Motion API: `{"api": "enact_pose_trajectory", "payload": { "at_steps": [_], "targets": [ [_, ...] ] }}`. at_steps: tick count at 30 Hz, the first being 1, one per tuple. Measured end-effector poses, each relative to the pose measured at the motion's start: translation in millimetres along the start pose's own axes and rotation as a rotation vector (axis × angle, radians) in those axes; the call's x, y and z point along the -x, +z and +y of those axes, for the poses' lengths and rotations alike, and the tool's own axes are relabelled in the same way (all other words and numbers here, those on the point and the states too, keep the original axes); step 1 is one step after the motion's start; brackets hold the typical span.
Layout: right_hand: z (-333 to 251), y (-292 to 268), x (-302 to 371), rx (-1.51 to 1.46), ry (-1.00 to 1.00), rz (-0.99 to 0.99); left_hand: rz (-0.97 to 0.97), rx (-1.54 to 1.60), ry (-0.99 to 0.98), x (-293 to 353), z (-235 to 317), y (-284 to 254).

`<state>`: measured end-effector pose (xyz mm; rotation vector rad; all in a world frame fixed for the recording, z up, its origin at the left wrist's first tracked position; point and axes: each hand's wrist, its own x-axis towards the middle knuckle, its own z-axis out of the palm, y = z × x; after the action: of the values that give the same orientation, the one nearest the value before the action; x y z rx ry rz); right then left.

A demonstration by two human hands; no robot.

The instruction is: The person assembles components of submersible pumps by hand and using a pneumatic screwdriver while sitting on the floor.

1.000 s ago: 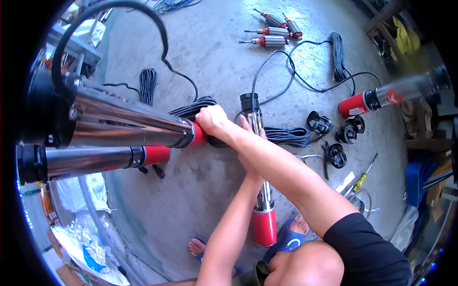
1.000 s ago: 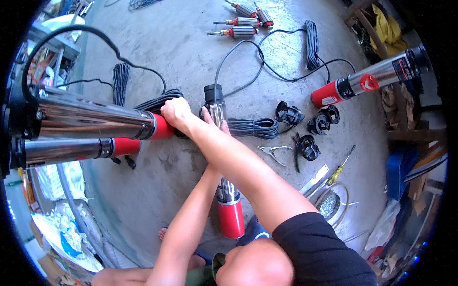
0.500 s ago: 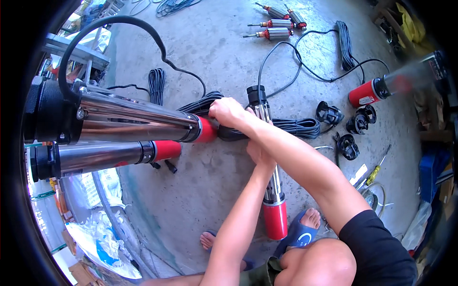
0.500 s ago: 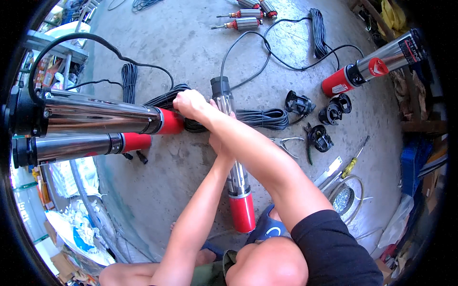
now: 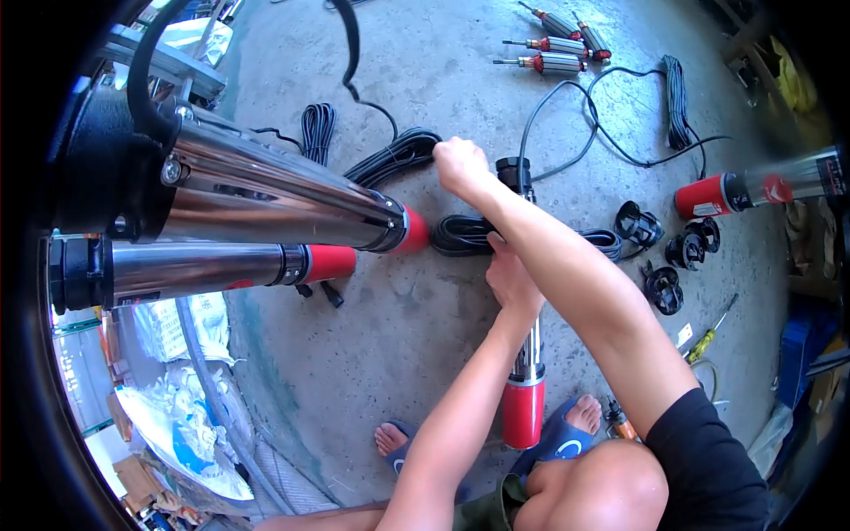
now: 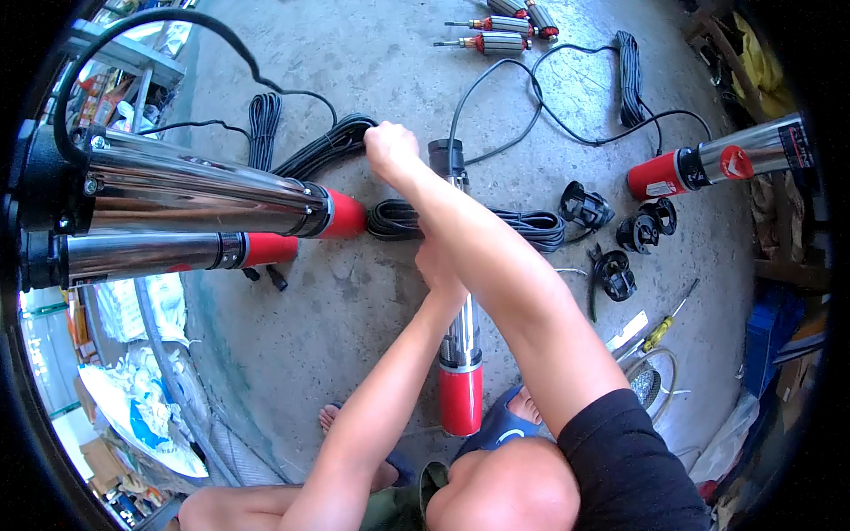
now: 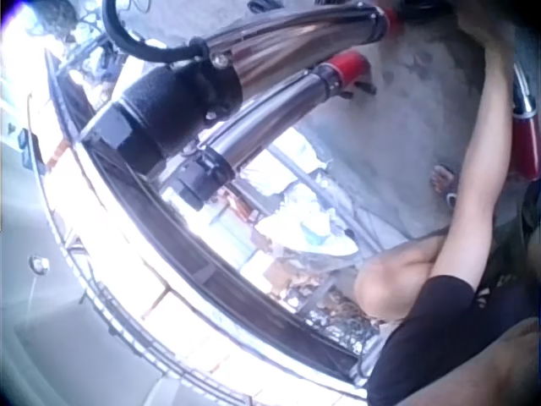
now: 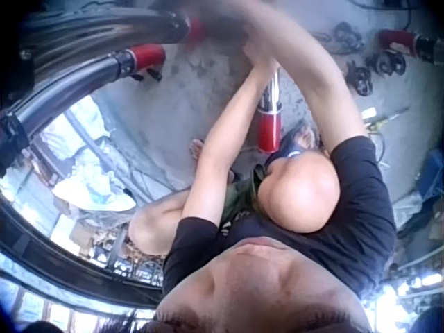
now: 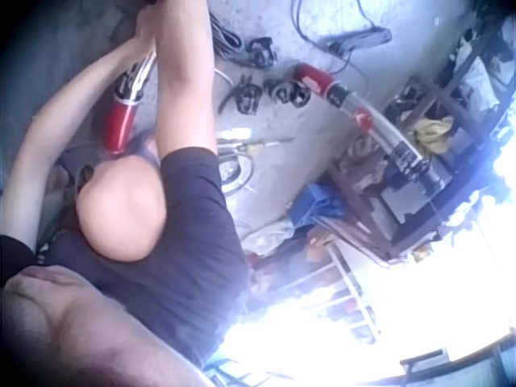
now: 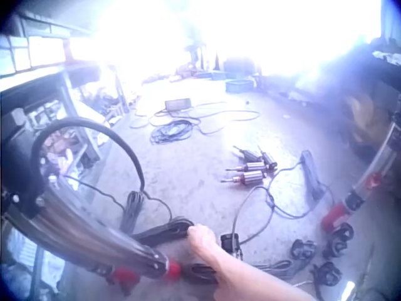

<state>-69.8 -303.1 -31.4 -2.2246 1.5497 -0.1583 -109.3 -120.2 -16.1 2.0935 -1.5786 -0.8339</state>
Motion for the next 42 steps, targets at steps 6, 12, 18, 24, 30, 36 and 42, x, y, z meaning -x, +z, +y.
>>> {"api": "enact_pose_trajectory", "payload": {
  "at_steps": [6,12,18,24,30,36,42],
  "targets": [
    [37.8,15.5,-28.4,-0.55,0.454,0.045,-0.072,0.032,-0.078,-4.3,15.3,0.7],
    [29.6,13.8,-31.5,-1.461,0.335,0.076,-0.036,-0.026,-0.047,-4.7,11.7,3.5],
    [-0.2,26.6,-0.5,-0.185,-0.051,-0.306,0.015,0.159,0.036,4.5,-14.4,22.8],
    [-11.6,33.8,-1.5,-0.207,-0.32,-0.384,0.082,0.425,0.091,8.3,-21.5,27.9],
    [-13.9,43.0,2.8,-0.171,-0.261,-0.29,0.052,0.34,0.127,5.9,-22.1,29.5],
    [-11.6,41.0,2.1,-0.154,-0.258,-0.236,0.05,0.33,0.171,2.8,-17.7,33.9],
    [1.1,22.1,13.6,-0.215,-0.339,-0.036,-0.012,0.128,0.217,4.9,-17.7,36.2]
  ]
}}
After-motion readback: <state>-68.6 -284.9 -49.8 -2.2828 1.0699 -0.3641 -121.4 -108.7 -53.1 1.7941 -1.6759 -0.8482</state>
